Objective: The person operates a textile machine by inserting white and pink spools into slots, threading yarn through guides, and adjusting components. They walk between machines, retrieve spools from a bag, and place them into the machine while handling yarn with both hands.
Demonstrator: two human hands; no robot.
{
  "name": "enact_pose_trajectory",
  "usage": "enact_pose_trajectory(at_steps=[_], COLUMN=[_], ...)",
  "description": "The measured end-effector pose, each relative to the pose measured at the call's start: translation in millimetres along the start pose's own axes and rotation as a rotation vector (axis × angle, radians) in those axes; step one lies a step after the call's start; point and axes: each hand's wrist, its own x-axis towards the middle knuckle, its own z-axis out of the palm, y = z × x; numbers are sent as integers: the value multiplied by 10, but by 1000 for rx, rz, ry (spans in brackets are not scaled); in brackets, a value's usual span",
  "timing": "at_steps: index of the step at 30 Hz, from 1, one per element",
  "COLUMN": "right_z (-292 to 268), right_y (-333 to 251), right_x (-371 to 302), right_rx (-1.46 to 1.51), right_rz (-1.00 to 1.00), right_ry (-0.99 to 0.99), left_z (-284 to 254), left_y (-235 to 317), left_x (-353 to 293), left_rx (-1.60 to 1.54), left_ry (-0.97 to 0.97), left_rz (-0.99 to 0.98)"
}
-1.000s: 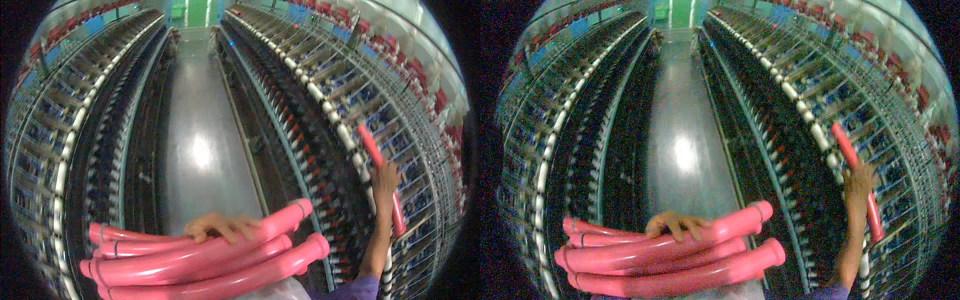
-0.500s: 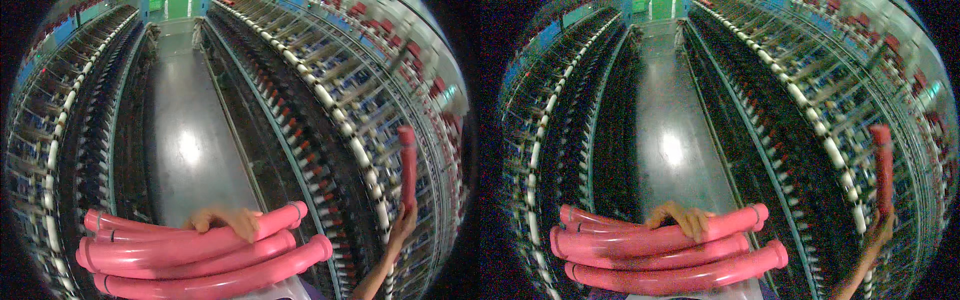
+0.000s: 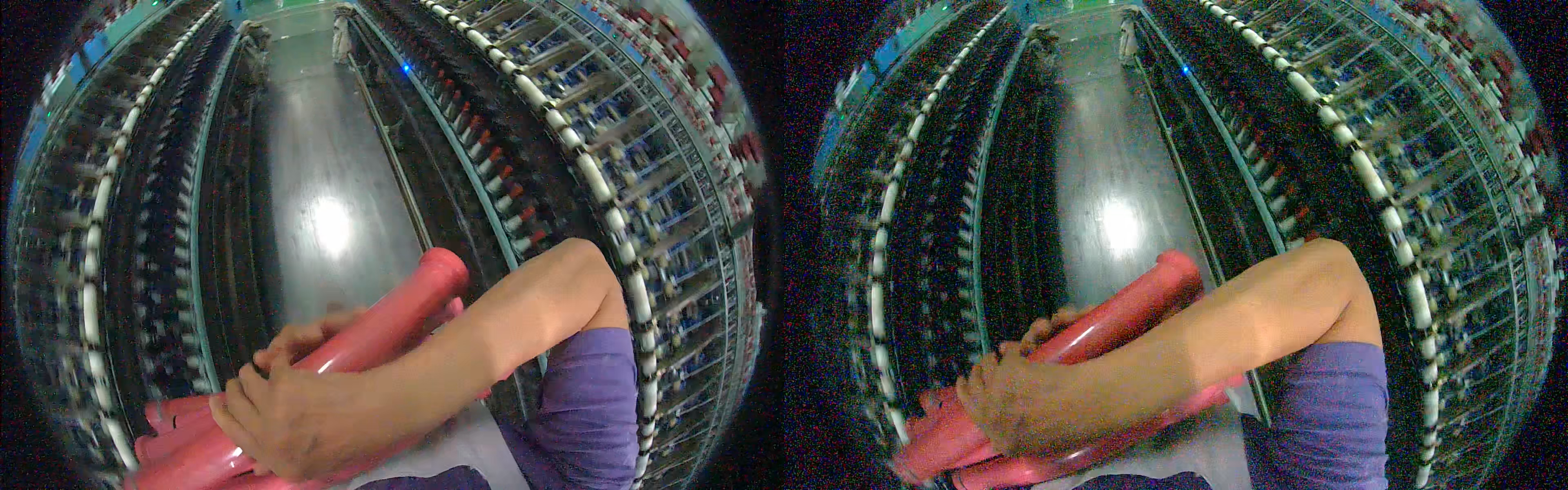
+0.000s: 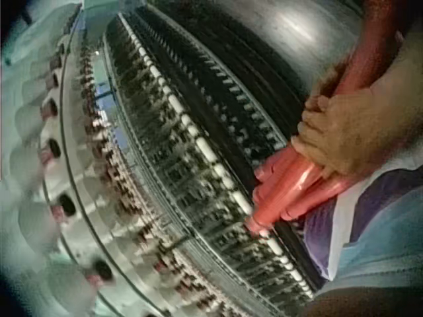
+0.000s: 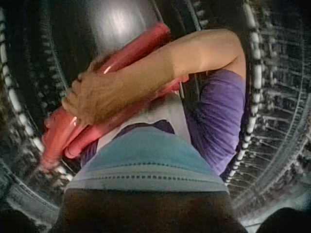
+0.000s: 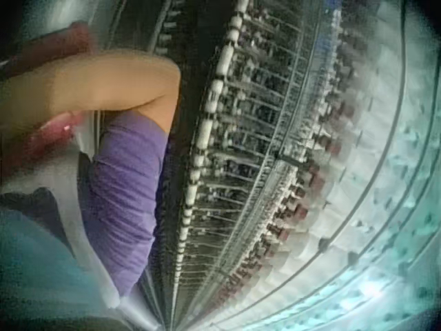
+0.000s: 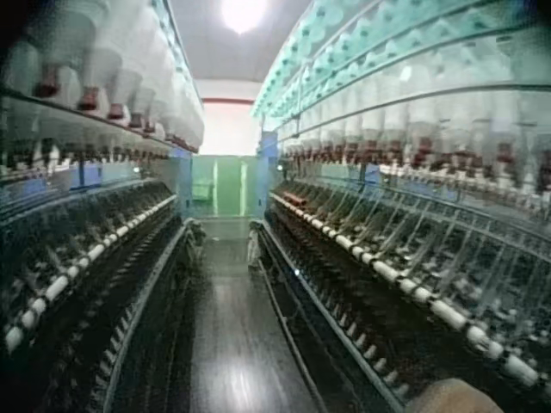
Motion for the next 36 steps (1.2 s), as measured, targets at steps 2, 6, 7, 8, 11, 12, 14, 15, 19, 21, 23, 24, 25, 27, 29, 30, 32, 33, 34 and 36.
enact_pose_trajectory(at_steps=[2, 6, 7, 8, 11, 12, 14, 15, 19, 21, 23, 24, 25, 27, 29, 30, 32, 33, 34, 36], right_z=[73, -142, -236, -313, -260, -115, 350, 635, 1579, 1779, 1885, 1939, 2002, 2144, 2245, 2265, 2262, 2251, 2254, 2444], right_y=[647, 2049, 2431, 2827, 4068, 4488, 5327, 5741, 7271, 7980, 8665, 8984, 9275, 9750, 10043, 10121, 10160, 10125, 10055, 9826], right_x=[119, 77, -15, -153, -865, -1184, -1880, -2223, -3205, -3415, -3557, -3636, -3728, -3943, -4127, -4174, -4149, -4075, -3964, -3639], right_rx=[20, 65, 83, 78, -16, 142, 569, 572, 200, 252, 135, 35, 9, -92, -331, -354, -324, -403, -471, -562], right_rz=[-51, 28, 50, 105, 566, 769, 1201, 1374, 1618, 1706, 1741, 1704, 1795, 1887, 2120, 2167, 2345, 2350, 2352, 2294], right_ry=[58, 288, 272, 312, 495, 583, 771, 765, 574, 778, 1036, 1179, 1231, 1381, 1181, 1129, 1421, 1220, 1013, 813], left_z=[-632, -1807, -2084, -2346, -3130, -3411, -3994, -4248, -5322, -5731, -6106, -6304, -6513, -7010, -7500, -7719, -8265, -8550, -8836, -9264], left_y=[124, 385, 438, 494, 512, 487, 417, 385, 368, 436, 589, 602, 654, 744, 789, 836, 894, 945, 1016, 1093], left_x=[44, 311, 386, 445, 539, 555, 610, 640, 941, 1065, 1114, 1117, 1113, 1080, 1039, 1022, 1036, 1081, 1144, 1287], left_rx=[-9, -6, -6, -10, -34, -38, -53, -67, 5, 55, 110, 102, 115, 131, 78, 63, 33, 4, -22, -84], left_ry=[-7, -10, -10, -9, 0, -1, 6, 18, 75, 160, 198, 236, 248, 251, 269, 296, 281, 268, 257, 343], left_rz=[-1, -3, -15, -30, -43, -41, -6, -1, 76, 129, 63, 66, 48, 14, 22, 20, 26, 30, 23, 49])
